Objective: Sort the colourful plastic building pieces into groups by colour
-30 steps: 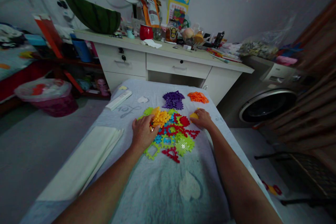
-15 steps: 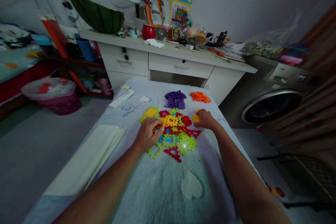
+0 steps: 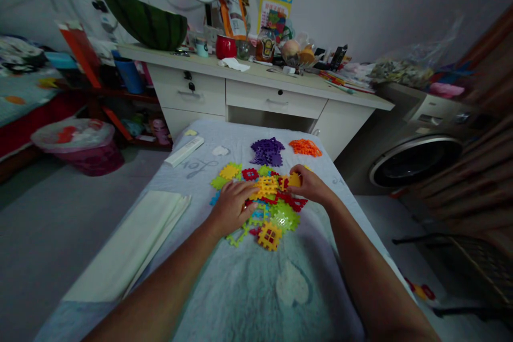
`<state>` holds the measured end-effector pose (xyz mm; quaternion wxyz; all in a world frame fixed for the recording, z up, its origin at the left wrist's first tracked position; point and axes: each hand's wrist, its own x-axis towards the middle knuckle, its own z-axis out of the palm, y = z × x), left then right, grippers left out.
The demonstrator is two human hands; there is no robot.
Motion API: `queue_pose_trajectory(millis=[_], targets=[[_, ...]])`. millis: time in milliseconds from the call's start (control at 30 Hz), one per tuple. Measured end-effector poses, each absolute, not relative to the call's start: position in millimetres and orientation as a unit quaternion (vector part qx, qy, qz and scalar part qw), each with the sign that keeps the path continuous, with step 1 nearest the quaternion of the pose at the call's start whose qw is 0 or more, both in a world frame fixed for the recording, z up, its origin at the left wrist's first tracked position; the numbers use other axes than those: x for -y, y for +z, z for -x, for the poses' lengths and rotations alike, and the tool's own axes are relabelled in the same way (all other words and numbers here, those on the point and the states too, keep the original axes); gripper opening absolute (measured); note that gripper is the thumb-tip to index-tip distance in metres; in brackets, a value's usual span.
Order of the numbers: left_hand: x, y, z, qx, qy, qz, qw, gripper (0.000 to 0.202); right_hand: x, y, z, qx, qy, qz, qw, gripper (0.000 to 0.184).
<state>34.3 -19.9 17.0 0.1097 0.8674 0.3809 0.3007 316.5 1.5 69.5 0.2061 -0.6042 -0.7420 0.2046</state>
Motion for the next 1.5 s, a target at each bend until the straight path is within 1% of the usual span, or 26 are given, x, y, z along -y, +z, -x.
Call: queue_pose_trajectory(millis=[133,233,300,400,500,600,700,767,867,967,1167,1233,1333,1400,1500], targets=[[26,22,-39,-0.343,0.281,-0.891,0.099,0.031,8,80,-284,0.764,0.280,0.529,0.240,0.049],[24,23,-39,-0.390,0.293,-0.869,0.081,0.028,13,79,-266,0.780,0.339,0.463,0.249,0.055],[21,22,-37,-0.435,0.299,-0.847,0.063,0.025,16,75,-256,0.803,0.346,0.424,0.234,0.053],[16,20,-33,-0.485,0.304,-0.818,0.060,0.019,18,70,-244,0.839,0.294,0.407,0.211,0.047],[11,18,-28,-0.539,0.333,-0.769,0.082,0.016,10,67,-240,0.838,0.231,0.439,0.227,0.035],[6,15,-24,-0.584,0.374,-0.711,0.112,0.026,-15,67,-250,0.804,0.183,0.496,0.272,0.021],[4,12,-23,-0.594,0.419,-0.671,0.142,0.039,-53,66,-264,0.754,0.130,0.564,0.312,0.020],[4,10,-23,-0.599,0.439,-0.656,0.136,0.050,-80,65,-271,0.718,0.092,0.615,0.314,0.028],[4,9,-23,-0.604,0.451,-0.649,0.100,0.056,-115,61,-274,0.674,0.074,0.683,0.273,0.057],[3,8,-24,-0.605,0.452,-0.651,0.072,0.053,-140,57,-269,0.649,0.093,0.720,0.228,0.083],[2,7,-24,-0.603,0.436,-0.665,0.069,0.045,-170,56,-250,0.587,0.165,0.772,0.178,0.108],[2,7,-24,-0.603,0.432,-0.667,0.070,0.043,-177,54,-245,0.583,0.181,0.777,0.152,0.112],[3,7,-23,-0.602,0.428,-0.669,0.078,0.041,-184,48,-240,0.600,0.180,0.771,0.116,0.111],[3,7,-23,-0.601,0.425,-0.672,0.083,0.040,-186,46,-239,0.619,0.162,0.761,0.104,0.104],[3,7,-23,-0.601,0.422,-0.673,0.086,0.040,-181,46,-242,0.649,0.128,0.743,0.098,0.085]])
